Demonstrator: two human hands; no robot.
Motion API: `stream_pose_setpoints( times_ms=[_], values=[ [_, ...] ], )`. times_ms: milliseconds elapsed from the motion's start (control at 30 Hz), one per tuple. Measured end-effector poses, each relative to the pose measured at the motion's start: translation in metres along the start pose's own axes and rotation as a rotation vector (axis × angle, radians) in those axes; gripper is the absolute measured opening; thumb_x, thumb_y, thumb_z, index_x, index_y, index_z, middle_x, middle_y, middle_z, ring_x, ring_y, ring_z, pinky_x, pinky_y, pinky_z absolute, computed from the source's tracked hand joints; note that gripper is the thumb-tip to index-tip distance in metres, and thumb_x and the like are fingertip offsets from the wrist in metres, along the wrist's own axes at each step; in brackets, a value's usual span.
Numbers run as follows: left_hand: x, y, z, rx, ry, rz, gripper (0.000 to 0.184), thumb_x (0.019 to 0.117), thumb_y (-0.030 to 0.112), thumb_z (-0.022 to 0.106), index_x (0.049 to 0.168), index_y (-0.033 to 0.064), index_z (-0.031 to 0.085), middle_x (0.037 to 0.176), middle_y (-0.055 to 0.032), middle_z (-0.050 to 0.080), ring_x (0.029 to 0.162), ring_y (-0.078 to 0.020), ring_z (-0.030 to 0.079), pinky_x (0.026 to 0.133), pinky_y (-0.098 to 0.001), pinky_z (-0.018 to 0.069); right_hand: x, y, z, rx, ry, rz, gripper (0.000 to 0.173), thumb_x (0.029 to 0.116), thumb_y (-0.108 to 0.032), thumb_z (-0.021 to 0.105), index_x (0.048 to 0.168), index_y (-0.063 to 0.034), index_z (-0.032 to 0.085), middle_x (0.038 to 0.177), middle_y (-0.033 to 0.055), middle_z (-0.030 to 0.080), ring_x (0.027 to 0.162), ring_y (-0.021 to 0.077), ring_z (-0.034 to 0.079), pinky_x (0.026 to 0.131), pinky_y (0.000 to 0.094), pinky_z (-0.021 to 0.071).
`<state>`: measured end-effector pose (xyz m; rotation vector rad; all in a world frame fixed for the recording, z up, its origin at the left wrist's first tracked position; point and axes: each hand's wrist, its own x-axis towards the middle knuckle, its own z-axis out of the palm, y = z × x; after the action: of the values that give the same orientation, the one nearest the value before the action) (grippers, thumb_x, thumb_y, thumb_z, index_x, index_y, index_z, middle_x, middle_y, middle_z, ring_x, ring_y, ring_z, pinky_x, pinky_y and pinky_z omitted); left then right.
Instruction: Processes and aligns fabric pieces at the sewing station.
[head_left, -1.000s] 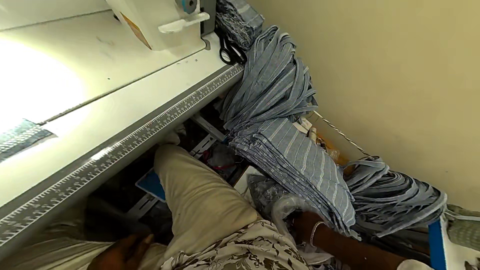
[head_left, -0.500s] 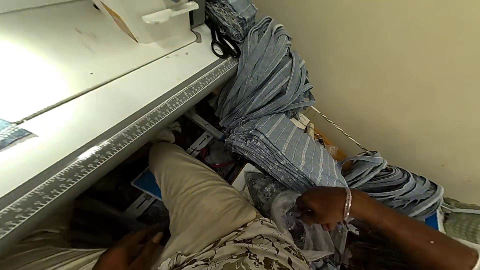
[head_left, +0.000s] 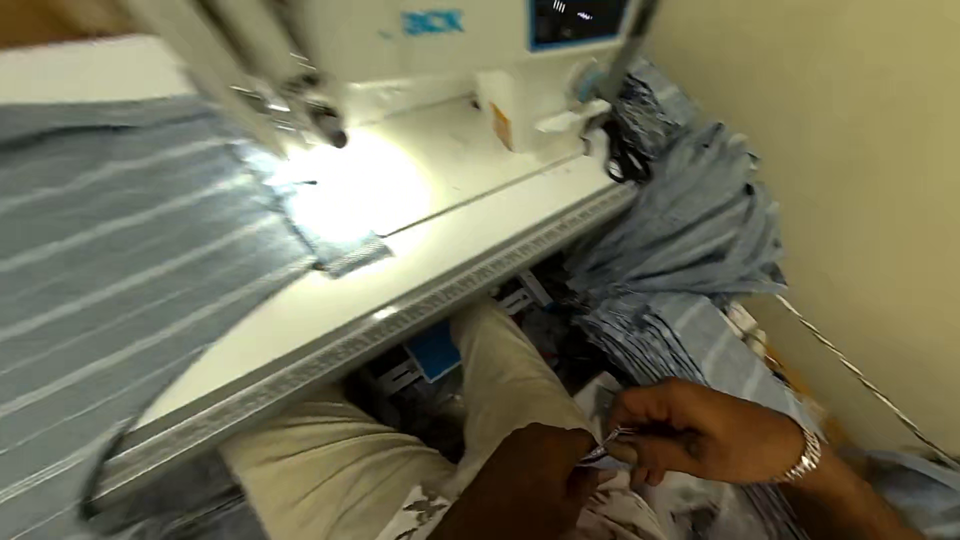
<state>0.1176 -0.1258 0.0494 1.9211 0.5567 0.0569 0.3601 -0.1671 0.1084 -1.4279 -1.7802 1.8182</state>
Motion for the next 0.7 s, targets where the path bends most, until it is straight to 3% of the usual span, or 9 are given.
stream_pose_setpoints(
  times_ms=[33,100,133,267,367,500,567,633,700],
  values=[
    [-0.009,-0.007,-0.007,-0.05,0.027,-0.05,0.039,0.1053,0.04,0.055,0.099,0.0033,0.067,0.077,-0.0114,0.065,0.071,-0.0249,0.066,0.066,-0.046,0.0553,0.012,0.001,0.001,0.013,0.021,-0.049,0.032,0.0998,-0.031,0.069,0.12,-0.0067,0.066,0.096,0.0017,0.072,0.081,0.0085,0.071,0.072,0.0273,0.0626],
    [-0.028,-0.019,-0.02,-0.155,0.017,-0.136,0.045,0.1071,0.043,0.051,0.099,0.0022,0.067,0.077,-0.0104,0.066,0.069,-0.0223,0.066,0.067,-0.0444,0.0571,0.036,0.003,0.007,0.029,-0.023,-0.114,0.058,0.0902,-0.03,0.081,0.14,-0.0108,0.058,0.121,0.0037,0.069,0.102,0.012,0.071,0.084,0.0304,0.0634],
    [-0.036,-0.022,-0.024,-0.208,-0.002,-0.159,0.044,0.1079,0.043,0.05,0.101,0.002,0.066,0.077,-0.0095,0.067,0.069,-0.0208,0.067,0.068,-0.043,0.0579,0.05,0.004,0.012,0.016,-0.038,-0.158,0.065,0.0875,-0.029,0.084,0.143,-0.0112,0.056,0.126,0.005,0.067,0.106,0.0129,0.07,0.087,0.0308,0.0629],
    [-0.057,-0.028,-0.039,-0.413,-0.069,-0.143,0.036,0.1104,0.029,0.046,0.104,-0.0011,0.065,0.078,-0.0083,0.068,0.065,-0.0153,0.066,0.064,-0.0356,0.0583,0.097,0.0,0.031,-0.072,0.036,-0.382,0.039,0.0928,-0.026,0.078,0.126,-0.0089,0.069,0.11,0.0032,0.073,0.088,0.0063,0.071,0.075,0.0234,0.0626],
    [-0.068,-0.037,-0.045,-0.56,-0.066,-0.118,0.034,0.111,0.027,0.044,0.11,0.0017,0.066,0.079,-0.0056,0.07,0.064,-0.0112,0.066,0.061,-0.0295,0.0584,0.118,-0.007,0.029,-0.137,-0.003,-0.455,0.031,0.0948,-0.026,0.076,0.12,-0.0089,0.072,0.102,0.0022,0.073,0.084,0.0054,0.07,0.073,0.0221,0.0618],
    [-0.081,-0.056,-0.054,-0.674,-0.004,-0.059,0.029,0.1107,0.022,0.045,0.119,0.0018,0.064,0.092,-0.0055,0.073,0.078,-0.0125,0.072,0.074,-0.0323,0.0626,0.138,-0.015,0.031,-0.198,-0.008,-0.563,0.018,0.0989,-0.025,0.071,0.106,-0.0085,0.073,0.088,-0.001,0.072,0.074,0.0026,0.066,0.067,0.0188,0.0578],
    [-0.088,-0.061,-0.06,-0.701,-0.006,-0.067,0.027,0.1112,0.022,0.043,0.119,0.0023,0.06,0.094,-0.006,0.072,0.083,-0.0152,0.073,0.079,-0.036,0.0638,0.145,-0.018,0.034,-0.231,-0.006,-0.597,0.02,0.1006,-0.027,0.069,0.105,-0.008,0.073,0.085,-0.0006,0.072,0.073,0.002,0.066,0.066,0.0181,0.0574],
    [-0.094,-0.062,-0.064,-0.721,-0.034,-0.095,0.029,0.1089,0.021,0.041,0.118,0.0023,0.061,0.086,-0.0052,0.069,0.075,-0.0137,0.069,0.071,-0.0336,0.061,0.151,-0.02,0.038,-0.263,-0.019,-0.616,0.022,0.1005,-0.03,0.069,0.107,-0.0093,0.072,0.086,0.0006,0.072,0.074,0.0034,0.067,0.067,0.0202,0.0578],
    [-0.097,-0.063,-0.066,-0.752,-0.072,-0.102,0.028,0.1045,0.019,0.04,0.107,0.0029,0.063,0.078,-0.0032,0.066,0.068,-0.0114,0.065,0.064,-0.0305,0.0571,0.156,-0.023,0.04,-0.307,-0.074,-0.597,0.031,0.0981,-0.036,0.071,0.117,-0.012,0.069,0.096,0.0034,0.071,0.084,0.0075,0.067,0.074,0.0256,0.0594]
  ],
)
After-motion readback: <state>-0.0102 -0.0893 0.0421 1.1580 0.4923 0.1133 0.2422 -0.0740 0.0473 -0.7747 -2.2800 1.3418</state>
